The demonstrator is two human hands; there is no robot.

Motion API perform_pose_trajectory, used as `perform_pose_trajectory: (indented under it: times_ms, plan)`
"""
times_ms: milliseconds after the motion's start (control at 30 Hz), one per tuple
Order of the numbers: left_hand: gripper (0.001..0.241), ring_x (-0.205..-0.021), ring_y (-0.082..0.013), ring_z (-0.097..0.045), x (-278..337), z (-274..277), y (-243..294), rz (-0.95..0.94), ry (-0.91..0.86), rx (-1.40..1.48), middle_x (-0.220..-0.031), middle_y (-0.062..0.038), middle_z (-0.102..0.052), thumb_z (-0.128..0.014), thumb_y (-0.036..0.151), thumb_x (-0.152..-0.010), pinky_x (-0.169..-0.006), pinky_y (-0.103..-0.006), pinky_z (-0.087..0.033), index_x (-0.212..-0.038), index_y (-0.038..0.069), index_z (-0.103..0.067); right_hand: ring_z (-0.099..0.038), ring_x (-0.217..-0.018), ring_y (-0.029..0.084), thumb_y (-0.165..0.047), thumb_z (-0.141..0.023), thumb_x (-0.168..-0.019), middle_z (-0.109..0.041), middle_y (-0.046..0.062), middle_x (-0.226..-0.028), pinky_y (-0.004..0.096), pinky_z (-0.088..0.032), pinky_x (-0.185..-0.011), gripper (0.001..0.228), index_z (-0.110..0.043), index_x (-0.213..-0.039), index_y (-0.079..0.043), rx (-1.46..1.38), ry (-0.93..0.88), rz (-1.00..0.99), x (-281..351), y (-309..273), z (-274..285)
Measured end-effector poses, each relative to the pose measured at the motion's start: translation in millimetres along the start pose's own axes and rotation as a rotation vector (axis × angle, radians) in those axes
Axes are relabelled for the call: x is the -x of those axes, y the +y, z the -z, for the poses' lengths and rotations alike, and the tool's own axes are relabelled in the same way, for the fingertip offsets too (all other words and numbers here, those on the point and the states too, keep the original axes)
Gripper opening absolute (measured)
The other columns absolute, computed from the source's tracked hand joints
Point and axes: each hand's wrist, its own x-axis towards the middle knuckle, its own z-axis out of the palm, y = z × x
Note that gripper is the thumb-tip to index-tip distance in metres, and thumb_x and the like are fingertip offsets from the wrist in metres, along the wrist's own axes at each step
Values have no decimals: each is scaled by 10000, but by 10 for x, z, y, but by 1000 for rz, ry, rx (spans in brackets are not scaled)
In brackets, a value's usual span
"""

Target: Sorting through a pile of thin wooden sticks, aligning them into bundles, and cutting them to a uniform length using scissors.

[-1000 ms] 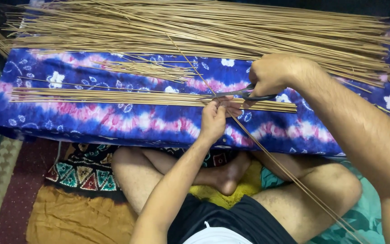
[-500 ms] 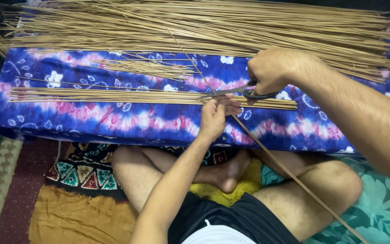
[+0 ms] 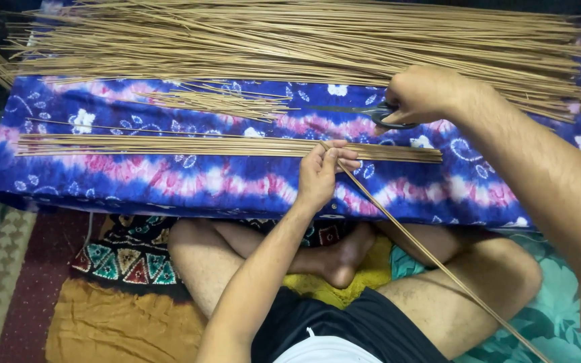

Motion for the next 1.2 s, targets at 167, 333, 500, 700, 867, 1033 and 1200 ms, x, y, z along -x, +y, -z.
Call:
perform_pose_trajectory:
  times_ms: [167,333,500,700,867,1033,1200]
  plan:
    - [274,-857,-341,-771,-49,67,-302,-31,-2,167,-1004,-305,-734,-359,28,-1113,-765,-440,-659,-1259,-78,-565,-742,-1021,448,-428,-782,-826,-799,230,-943,546,-593,-836,383,-820,-982,-80,-232,178,27,-326,410,-739]
    - [273,-871,-354,-771,-62,73,-296,-28,-9,180,-1006,-304,-735,-364,35,-1112,-764,-446,-662,-1261,-82,-560,-753,-1013,390,-367,-852,-763,-806,141,-968,497,-614,-838,336,-826,-1035,-172,-314,316,-96,-617,579,-1198]
    - [268,-969,-413,-744,-75,58,-357,-32,15,213,-1068,-346,-715,-365,38,-1114,-839,-503,-639,-1268,-92,-542,-749,-939,398,-197,-755,-895,-779,157,-866,515,-592,-824,177,-799,-1025,-86,-469,534,-27,-211,268,-1046]
    - [257,-1061,-435,-712,-105,-41,-219,-71,103,203,-1157,-367,-689,-349,23,-1106,-883,-509,-628,-1252,-95,-525,-727,-872,494,-197,-509,-993,-738,298,-856,566,-559,-785,302,-732,-1009,6,-896,282,220,501,-597,-1014]
    - [248,-1104,-417,-702,-237,58,221,-145,109,175,-1183,-339,-694,-365,58,-1111,-899,-490,-628,-1251,-63,-530,-677,-497,232,-118,-452,-1005,-717,127,-653,362,-563,-518,257,-670,-984,16,-1161,159,261,641,-634,-1304]
    - [248,-1156,-404,-691,-425,550,469,-207,132,173,-1228,-325,-686,-381,86,-1112,-929,-480,-629,-1264,-50,-522,-629,-441,216,-94,-459,-999,-692,124,-616,348,-533,-473,265,-691,-975,33,-1136,130,204,745,-442,-1390]
    - [308,-1244,-246,-653,-514,888,288,-127,325,-28,-1315,-177,-702,-447,87,-1105,-1014,-410,-558,-1401,27,-506,-749,-738,352,-158,-478,-1022,-730,108,-648,470,-570,-728,243,-693,-945,-75,-847,290,157,712,-394,-1453]
